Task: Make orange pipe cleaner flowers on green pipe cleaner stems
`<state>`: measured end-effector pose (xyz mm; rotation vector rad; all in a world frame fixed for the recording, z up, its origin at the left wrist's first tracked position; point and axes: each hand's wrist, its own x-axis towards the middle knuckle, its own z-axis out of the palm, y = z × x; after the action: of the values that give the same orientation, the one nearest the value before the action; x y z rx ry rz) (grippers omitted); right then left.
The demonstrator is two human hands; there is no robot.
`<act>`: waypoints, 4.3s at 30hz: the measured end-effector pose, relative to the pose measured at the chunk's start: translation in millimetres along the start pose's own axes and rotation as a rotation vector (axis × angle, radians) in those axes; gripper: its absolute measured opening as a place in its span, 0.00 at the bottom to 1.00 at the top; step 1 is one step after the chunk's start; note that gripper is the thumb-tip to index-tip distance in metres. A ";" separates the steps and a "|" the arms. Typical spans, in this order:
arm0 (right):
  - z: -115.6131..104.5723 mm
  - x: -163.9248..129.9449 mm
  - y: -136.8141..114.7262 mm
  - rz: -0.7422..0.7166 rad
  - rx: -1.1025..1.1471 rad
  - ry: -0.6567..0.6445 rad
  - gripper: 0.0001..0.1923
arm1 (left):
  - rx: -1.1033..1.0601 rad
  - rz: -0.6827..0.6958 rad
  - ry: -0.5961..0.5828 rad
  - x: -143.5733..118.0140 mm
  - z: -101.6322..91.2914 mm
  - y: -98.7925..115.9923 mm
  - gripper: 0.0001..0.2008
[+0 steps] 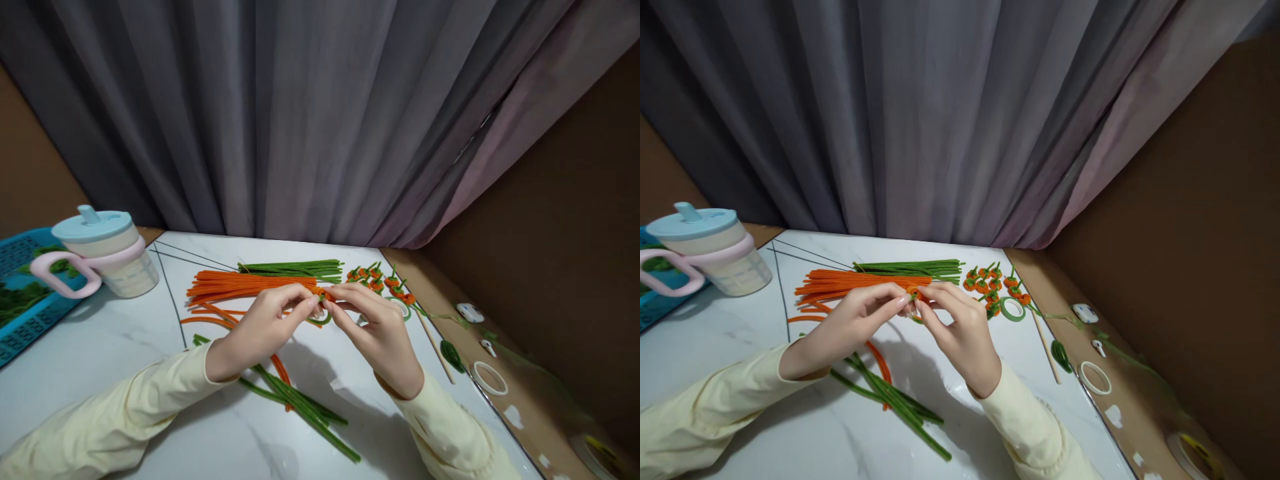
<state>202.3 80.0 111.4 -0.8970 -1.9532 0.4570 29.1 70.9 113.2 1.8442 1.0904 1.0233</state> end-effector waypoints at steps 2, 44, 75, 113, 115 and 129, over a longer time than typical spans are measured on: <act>-2.2 1.6 0.4 0.041 0.063 -0.083 0.11 | 0.111 0.072 0.028 -1.8 1.1 -1.1 0.10; 9.1 -1.0 9.2 0.214 0.381 -0.015 0.07 | -0.067 -0.103 -0.071 3.0 0.7 -2.4 0.12; 0.6 -0.7 10.7 -0.234 -0.064 -0.007 0.13 | -0.250 -0.253 0.070 3.7 2.3 -4.3 0.12; 8.7 -2.0 9.9 -0.345 -0.460 -0.196 0.11 | 0.087 -0.017 0.073 -3.2 14.5 -16.2 0.09; 8.5 -2.5 9.8 -0.355 -0.445 -0.193 0.11 | 0.028 -0.074 0.055 -2.1 12.9 -16.5 0.09; 14.4 -6.0 16.9 -0.379 -0.376 -0.137 0.12 | -0.153 -0.221 -0.020 2.3 8.0 -13.3 0.10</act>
<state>198.8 87.4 89.9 -0.7084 -2.3164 -0.0759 32.7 76.2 99.0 1.5710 1.1422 0.9301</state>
